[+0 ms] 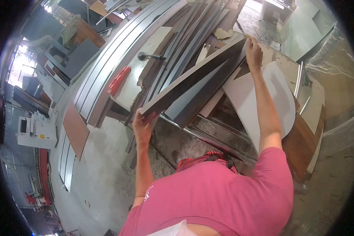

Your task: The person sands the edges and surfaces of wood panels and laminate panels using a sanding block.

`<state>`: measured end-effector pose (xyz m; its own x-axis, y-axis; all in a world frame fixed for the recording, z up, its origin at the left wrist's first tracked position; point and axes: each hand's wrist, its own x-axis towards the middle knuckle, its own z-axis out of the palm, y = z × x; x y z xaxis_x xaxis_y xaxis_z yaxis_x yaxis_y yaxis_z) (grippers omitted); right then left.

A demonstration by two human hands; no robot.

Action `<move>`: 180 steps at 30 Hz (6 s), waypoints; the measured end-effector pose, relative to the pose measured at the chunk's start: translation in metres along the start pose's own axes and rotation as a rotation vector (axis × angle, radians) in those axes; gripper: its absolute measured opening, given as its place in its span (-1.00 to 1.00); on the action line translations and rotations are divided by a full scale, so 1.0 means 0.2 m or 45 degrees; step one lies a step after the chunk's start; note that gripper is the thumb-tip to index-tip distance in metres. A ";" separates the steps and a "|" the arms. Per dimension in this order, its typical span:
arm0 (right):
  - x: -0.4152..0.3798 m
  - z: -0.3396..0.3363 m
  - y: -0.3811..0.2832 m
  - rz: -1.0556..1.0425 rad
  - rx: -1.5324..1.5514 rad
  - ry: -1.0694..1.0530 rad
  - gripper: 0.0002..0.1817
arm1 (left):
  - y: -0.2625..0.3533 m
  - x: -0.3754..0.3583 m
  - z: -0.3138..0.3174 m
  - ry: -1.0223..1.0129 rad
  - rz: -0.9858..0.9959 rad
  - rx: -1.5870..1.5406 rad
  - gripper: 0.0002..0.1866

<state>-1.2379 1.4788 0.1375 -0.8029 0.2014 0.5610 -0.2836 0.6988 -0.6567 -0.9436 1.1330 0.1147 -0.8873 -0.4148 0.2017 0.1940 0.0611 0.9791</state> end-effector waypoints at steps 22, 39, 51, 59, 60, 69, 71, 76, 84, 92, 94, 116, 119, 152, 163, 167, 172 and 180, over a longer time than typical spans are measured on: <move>-0.01 -0.01 0.32 -0.279 -0.487 -0.235 -0.74 | -0.17 -0.23 0.01 -0.021 0.543 0.732 -0.59; -1.13 -0.14 -0.75 -0.933 0.064 -1.075 -0.71 | -0.12 -0.41 0.11 0.373 -0.370 -0.481 -0.47; -0.04 0.24 0.84 -0.318 -1.108 -0.169 -0.82 | -0.20 -0.32 0.19 0.255 -0.808 -0.680 -0.44; -0.65 -0.06 -0.76 -1.037 0.403 -0.550 -0.75 | 0.03 -0.28 0.18 0.149 -0.351 -0.023 -0.60; -0.77 -0.15 -0.93 -1.135 0.298 -0.699 -0.74 | 0.05 -0.28 0.16 0.127 -0.355 -0.022 -0.60; -0.54 -0.18 -0.50 -0.874 0.508 -0.938 -0.84 | 0.07 -0.33 0.17 0.087 -0.187 -0.225 -0.68; -0.37 -0.17 -0.19 -0.636 0.438 -0.707 -0.77 | 0.04 -0.33 0.17 0.057 -0.200 -0.178 -0.67; 0.01 -0.14 0.90 -0.212 -0.405 -0.476 -0.61 | 0.04 -0.35 0.15 0.086 -0.186 -0.228 -0.62; 0.04 -0.26 0.88 0.199 -0.234 -0.155 -0.50 | 0.25 -0.43 -0.20 0.335 -0.415 -0.751 -0.48; 0.10 -0.26 0.80 0.201 -0.054 0.021 -0.55 | 0.35 -0.52 -0.89 0.756 -0.365 -1.096 -0.49; 0.09 -0.25 0.83 0.184 0.002 0.022 -0.55 | 0.37 -0.46 -1.07 0.912 -0.247 -1.128 -0.51; -0.52 -0.76 0.74 0.294 -0.186 0.144 -0.62 | -0.69 0.30 -3.15 1.611 0.267 -1.009 -0.52; -0.61 -0.75 0.61 0.380 -0.130 0.143 -0.65 | -0.61 0.34 -3.23 1.563 -0.153 -1.719 -0.56; -0.81 0.22 -0.33 -0.849 0.130 -0.849 -0.85 | -0.31 -0.16 0.20 0.032 -1.086 -0.779 -0.56; -0.01 0.63 0.37 -0.589 -0.787 -0.400 -0.78 | -0.29 -0.07 0.21 -0.138 -1.101 -0.237 -0.48; 0.31 0.65 0.59 -0.182 -0.799 -0.428 -0.76 | -0.33 -0.06 0.18 -0.239 -1.083 -0.167 -0.46; 0.55 0.77 0.80 0.135 -0.774 -0.390 -0.63 | -0.30 -0.03 0.19 -0.204 -1.018 -0.210 -0.46; 0.38 0.59 0.48 -0.145 -0.473 -0.564 -0.69 | -0.20 -0.01 0.19 -0.155 -0.909 -0.172 -0.43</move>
<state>-1.3884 1.4811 0.0578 -0.9433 -0.1396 0.3012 -0.2428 0.9088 -0.3393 -0.9658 1.1662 0.0765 -0.8553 -0.2078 -0.4746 -0.4055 -0.3017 0.8629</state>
